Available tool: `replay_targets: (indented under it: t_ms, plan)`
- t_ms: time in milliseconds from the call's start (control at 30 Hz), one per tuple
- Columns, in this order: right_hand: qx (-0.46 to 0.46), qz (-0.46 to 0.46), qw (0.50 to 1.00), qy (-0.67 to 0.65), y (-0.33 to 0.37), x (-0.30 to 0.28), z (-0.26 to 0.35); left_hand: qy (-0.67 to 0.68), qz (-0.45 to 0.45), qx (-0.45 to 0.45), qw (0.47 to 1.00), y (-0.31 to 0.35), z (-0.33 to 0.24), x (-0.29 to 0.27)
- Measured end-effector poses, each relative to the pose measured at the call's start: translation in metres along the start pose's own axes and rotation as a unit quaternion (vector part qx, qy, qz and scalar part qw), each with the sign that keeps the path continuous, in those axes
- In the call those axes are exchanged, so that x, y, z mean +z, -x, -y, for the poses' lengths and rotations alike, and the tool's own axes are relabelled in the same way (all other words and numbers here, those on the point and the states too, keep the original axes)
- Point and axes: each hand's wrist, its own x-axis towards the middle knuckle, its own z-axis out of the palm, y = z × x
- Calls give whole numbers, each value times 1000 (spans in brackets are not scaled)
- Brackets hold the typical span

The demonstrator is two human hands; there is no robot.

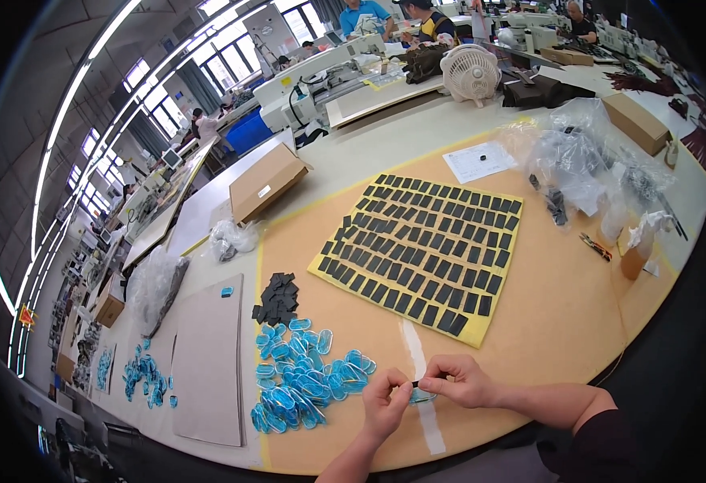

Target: Assembling small blue oval parts by manually attaching black straps to them at a workshop bench.

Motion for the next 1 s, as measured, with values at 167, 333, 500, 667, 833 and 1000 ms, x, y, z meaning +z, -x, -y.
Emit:
replay_targets:
  t_ms: [167,333,500,667,833,1000]
  plan:
    - [11,10,1000,0,0,-1,3,28,6,-16,999,-3,-6,9]
    - [13,17,1000,15,-2,-1,4,12,16,-12,1000,-1,-6,4]
    - [2,11,999,34,-4,-3,-2,-49,16,27,998,-3,-1,7]
    - [13,4,999,35,-4,2,10,-45,-38,20,998,-1,-5,8]
    - [-49,-32,993,99,-3,0,9,37,-84,20,996,-1,-7,5]
    - [-84,-44,989,116,-3,4,7,24,-58,11,998,2,1,1]
